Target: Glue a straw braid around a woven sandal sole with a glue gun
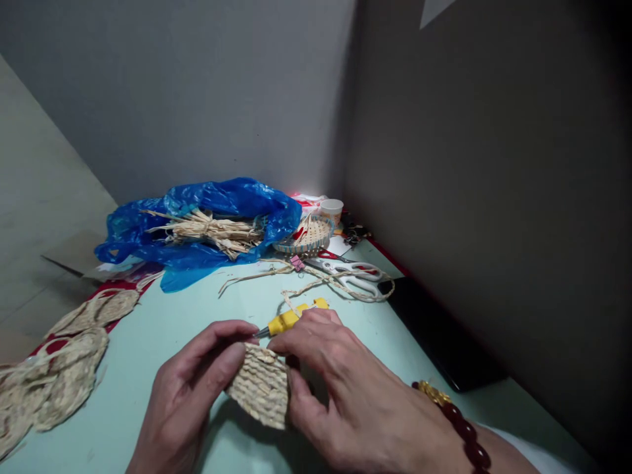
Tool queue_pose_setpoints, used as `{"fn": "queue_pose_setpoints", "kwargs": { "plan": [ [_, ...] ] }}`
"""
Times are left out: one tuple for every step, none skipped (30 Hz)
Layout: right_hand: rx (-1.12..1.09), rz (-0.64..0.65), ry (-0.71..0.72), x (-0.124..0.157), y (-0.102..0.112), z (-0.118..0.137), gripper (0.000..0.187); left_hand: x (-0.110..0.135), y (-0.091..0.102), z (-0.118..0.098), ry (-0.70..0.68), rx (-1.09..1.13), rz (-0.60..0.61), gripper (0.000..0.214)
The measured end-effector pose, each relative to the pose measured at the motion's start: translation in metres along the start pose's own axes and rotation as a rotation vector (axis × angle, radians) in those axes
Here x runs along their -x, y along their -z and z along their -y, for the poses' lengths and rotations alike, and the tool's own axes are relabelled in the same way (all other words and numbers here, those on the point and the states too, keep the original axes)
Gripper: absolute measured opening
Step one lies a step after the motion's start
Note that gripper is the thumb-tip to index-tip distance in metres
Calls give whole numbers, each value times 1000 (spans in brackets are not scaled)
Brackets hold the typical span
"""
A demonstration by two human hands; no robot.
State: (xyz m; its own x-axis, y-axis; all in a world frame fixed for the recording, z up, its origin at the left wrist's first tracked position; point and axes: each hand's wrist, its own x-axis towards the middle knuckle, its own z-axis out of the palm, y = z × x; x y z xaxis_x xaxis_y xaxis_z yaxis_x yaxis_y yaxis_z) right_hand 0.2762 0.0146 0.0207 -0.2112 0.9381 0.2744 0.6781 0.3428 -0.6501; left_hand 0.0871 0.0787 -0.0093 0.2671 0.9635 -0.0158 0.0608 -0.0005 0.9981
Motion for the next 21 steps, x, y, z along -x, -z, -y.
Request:
{"fn": "queue_pose_setpoints", "kwargs": {
  "plan": [
    [10, 0, 9, 1, 1, 0, 21, 0, -1, -2, -8, -45, 4, 30],
    [22, -4, 19, 2, 1, 0, 21, 1, -3, -3, -1, -72, 7, 28],
    [32, -12, 28, 2, 1, -1, 20, 1, -5, -5, 17, -81, 9, 26],
    [39, -19, 37, 3, 1, -1, 19, 2, -6, -7, 38, -81, 10, 25],
    [46, -24, 45, 3, 0, -2, 18, 2, -7, -7, 55, -80, 12, 24],
    [52, -28, 49, 3, 0, -3, 17, 2, -7, -7, 62, -86, 14, 25],
    [55, -30, 51, 3, -1, -3, 17, 2, -7, -7, 56, -100, 13, 25],
    [55, -28, 55, 3, -1, -4, 18, 2, -6, -5, 40, -116, 7, 25],
    [54, -25, 55, 3, -2, -4, 18, 2, -5, -4, 24, -132, 2, 25],
    [56, -22, 53, 2, -2, -5, 18, 2, -4, -2, 13, -143, 1, 25],
    [60, -17, 52, 2, -2, -5, 17, 2, -4, -1, 9, -148, 2, 24],
    [62, -11, 53, 1, -3, -5, 17, 2, -4, 0, 18, -144, 9, 24],
    [65, -4, 57, 1, -3, -5, 17, 2, -4, 0, 30, -130, 15, 24],
    [67, 3, 62, 1, -3, -5, 17, 3, -5, 0, 44, -107, 22, 25],
    [67, 7, 68, 1, -3, -6, 17, 3, -7, 0, 58, -76, 24, 25],
    [66, 10, 77, 0, -2, -6, 18, 4, -8, -1, 72, -38, 25, 25],
    [65, 10, 85, 0, -2, -7, 17, 5, -11, -2, 86, 3, 32, 26],
    [64, 7, 93, 0, -1, -7, 16, 5, -12, -3, 99, 48, 46, 28],
    [64, 7, 97, -1, -1, -8, 15, 6, -14, -4, 115, 94, 60, 31],
    [66, 12, 97, -1, 0, -9, 14, 6, -15, -5, 142, 139, 73, 34],
    [71, 17, 92, -2, 1, -11, 13, 5, -15, -6, 174, 188, 77, 39]
  ]
}}
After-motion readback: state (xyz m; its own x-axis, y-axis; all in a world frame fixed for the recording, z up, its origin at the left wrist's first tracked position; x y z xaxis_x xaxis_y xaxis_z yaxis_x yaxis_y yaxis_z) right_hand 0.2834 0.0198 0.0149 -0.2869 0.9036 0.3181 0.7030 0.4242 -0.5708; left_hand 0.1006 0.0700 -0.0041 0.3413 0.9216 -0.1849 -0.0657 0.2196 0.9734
